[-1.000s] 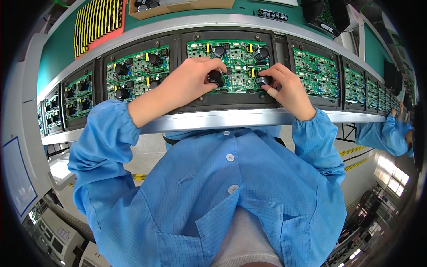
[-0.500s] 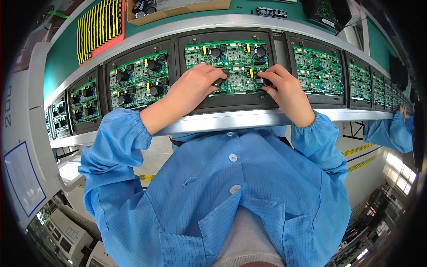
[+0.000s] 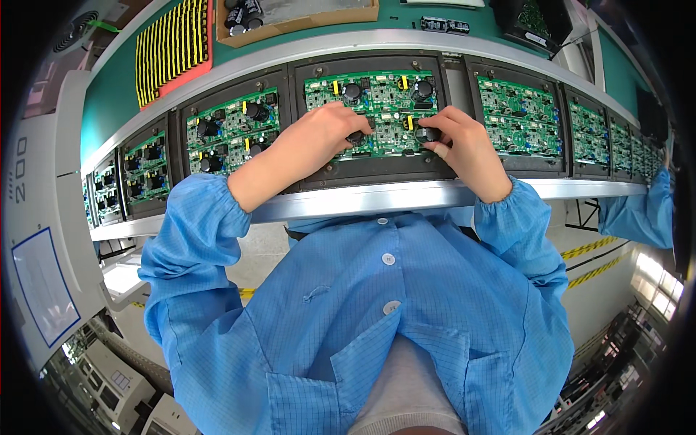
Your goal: Assembling and inspecting electronic components on printed circuit boards at a production station.
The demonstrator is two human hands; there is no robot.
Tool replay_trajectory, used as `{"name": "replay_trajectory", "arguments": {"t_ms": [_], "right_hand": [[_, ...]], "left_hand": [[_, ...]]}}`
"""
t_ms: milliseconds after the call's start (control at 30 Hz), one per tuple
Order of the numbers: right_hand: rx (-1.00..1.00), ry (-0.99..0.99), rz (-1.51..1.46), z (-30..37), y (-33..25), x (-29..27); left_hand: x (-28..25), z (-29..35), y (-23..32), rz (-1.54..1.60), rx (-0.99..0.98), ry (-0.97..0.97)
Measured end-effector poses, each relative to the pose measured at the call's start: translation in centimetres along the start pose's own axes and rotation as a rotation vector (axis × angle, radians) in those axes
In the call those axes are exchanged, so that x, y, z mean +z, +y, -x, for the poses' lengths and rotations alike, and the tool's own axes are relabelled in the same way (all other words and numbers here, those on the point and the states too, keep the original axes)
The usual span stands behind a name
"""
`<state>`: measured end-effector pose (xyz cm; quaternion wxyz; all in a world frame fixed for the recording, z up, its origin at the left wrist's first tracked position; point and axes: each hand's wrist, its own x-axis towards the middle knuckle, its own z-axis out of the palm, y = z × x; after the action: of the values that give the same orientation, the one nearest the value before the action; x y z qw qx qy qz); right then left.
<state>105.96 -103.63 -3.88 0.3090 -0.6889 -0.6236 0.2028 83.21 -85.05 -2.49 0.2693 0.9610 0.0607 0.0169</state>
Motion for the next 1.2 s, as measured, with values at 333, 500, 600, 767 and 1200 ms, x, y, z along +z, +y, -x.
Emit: {"name": "replay_trajectory", "arguments": {"t_ms": [333,500,600,767,1200], "right_hand": [[-0.028,-0.015,-0.114,0.1,0.5,-0.4],[-0.037,0.034,-0.066,0.4,0.1,0.1],[-0.036,0.046,0.003,0.4,-0.8,0.8],[0.022,0.065,0.112,0.5,-0.9,0.4],[0.101,0.378,-0.002,-6.7,7.2,-12.2]], "left_hand": [[1.2,0.9,1.9,-0.027,-0.143,0.18],[1.9,1.0,1.8,-0.105,-0.105,0.165],[1.9,1.2,1.7,-0.141,-0.095,0.142],[0.5,0.7,1.9,-0.225,-0.025,0.075],[-10.0,-10.1,-1.4,-0.281,0.007,0.225]]}}
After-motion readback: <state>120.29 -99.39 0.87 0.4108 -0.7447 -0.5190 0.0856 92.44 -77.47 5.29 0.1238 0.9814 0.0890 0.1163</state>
